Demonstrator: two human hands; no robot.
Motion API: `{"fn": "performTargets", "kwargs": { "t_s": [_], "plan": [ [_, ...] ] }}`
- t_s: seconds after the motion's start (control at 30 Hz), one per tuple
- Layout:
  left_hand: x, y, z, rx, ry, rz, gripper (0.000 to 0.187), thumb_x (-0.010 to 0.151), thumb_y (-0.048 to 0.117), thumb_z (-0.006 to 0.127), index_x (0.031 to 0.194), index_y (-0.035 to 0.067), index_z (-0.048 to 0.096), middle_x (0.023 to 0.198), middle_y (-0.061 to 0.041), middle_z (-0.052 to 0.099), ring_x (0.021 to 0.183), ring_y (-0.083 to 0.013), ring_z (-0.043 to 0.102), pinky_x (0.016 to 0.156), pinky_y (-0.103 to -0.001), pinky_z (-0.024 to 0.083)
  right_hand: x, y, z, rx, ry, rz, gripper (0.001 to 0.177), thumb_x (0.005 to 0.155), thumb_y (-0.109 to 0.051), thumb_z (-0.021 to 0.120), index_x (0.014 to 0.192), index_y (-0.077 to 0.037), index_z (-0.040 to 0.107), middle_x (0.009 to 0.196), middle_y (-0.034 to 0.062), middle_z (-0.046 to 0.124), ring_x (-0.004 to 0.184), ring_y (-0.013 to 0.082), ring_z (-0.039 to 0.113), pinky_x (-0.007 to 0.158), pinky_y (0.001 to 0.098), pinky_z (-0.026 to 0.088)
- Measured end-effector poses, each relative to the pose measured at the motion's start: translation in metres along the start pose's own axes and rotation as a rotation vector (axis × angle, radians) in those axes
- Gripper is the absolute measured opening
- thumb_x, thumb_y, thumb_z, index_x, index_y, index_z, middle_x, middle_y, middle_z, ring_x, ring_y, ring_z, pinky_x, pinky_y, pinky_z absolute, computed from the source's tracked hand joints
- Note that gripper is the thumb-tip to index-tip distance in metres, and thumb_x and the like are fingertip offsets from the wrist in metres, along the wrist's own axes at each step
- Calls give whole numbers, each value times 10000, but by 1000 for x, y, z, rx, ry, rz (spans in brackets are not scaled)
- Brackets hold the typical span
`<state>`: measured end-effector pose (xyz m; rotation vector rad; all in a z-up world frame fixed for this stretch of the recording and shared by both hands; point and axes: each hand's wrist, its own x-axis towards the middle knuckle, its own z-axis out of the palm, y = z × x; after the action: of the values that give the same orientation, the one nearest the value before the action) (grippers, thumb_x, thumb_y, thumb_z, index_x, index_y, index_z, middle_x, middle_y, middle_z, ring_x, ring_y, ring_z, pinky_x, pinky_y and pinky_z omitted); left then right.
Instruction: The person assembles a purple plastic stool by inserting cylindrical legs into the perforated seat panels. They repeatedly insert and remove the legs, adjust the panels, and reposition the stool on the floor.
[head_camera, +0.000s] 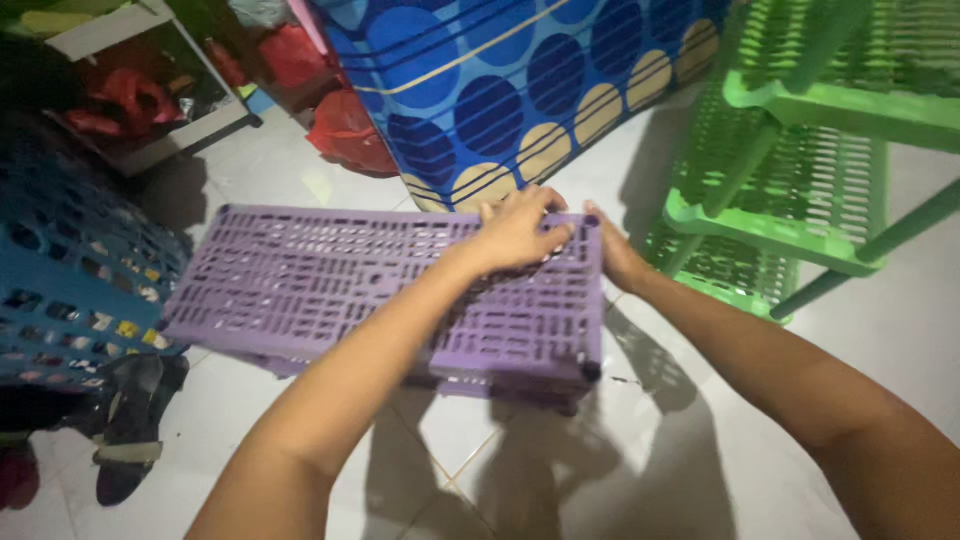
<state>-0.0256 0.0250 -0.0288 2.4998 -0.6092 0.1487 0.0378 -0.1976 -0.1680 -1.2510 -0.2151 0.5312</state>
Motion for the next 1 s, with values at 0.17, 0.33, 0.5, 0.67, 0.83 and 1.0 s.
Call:
{"fn": "performTargets", "kwargs": {
  "t_s": [0.17, 0.33, 0.5, 0.67, 0.83, 1.0],
  "plan": [
    [-25, -92, -59, 34, 279, -27, 395, 880, 413, 690, 1213, 200, 682, 1281, -61, 639, 1253, -316, 517, 1019, -572, 348, -13, -40, -25, -218, 189, 127, 891, 952, -764, 297, 1308, -13, 620, 1289, 217, 660, 1161, 299, 647, 1087, 477, 473],
    [-116, -207, -134, 80, 548, -147, 367, 934, 308, 691, 1264, 152, 654, 1344, -109, 614, 1307, -346, 508, 1098, -570, 374, -9, -66, -31, -227, 263, 410, 922, 934, -827, 200, 1329, -94, 596, 1374, 168, 605, 1249, 329, 572, 1081, 550, 397],
    [-225, -297, -188, 203, 528, -568, 466, 929, 376, 703, 1277, 72, 645, 1322, -203, 581, 1238, -392, 516, 995, -559, 370, 18, -105, -28, -362, 86, 287, 918, 1029, -798, 134, 1247, -46, 614, 1216, 182, 636, 1120, 323, 559, 1005, 553, 420],
    [-275, -345, -191, -302, 330, -705, 561, 1004, 468, 543, 1237, -26, 669, 1161, -131, 725, 1092, -248, 666, 957, -330, 495, 66, -153, 23, -877, 22, 91, 686, 1056, -615, 261, 1210, -84, 667, 1189, 49, 704, 1115, 187, 637, 1028, 435, 423],
    [-293, -343, -182, -520, 148, -836, 600, 1035, 516, 464, 1228, 0, 701, 1061, -124, 713, 912, -207, 611, 829, -371, 501, 117, -142, 129, -974, -163, 0, 539, 1044, -511, 452, 1211, -62, 700, 1155, 60, 704, 1059, 187, 610, 948, 371, 463],
    [-304, -327, -183, -584, 171, -842, 603, 1015, 541, 465, 1201, 11, 685, 1015, -76, 737, 867, -155, 666, 790, -318, 544, 171, -95, 249, -1225, -262, 28, 546, 972, -558, 528, 1200, -90, 693, 1109, 100, 711, 998, 227, 618, 843, 408, 516]
  ]
}}
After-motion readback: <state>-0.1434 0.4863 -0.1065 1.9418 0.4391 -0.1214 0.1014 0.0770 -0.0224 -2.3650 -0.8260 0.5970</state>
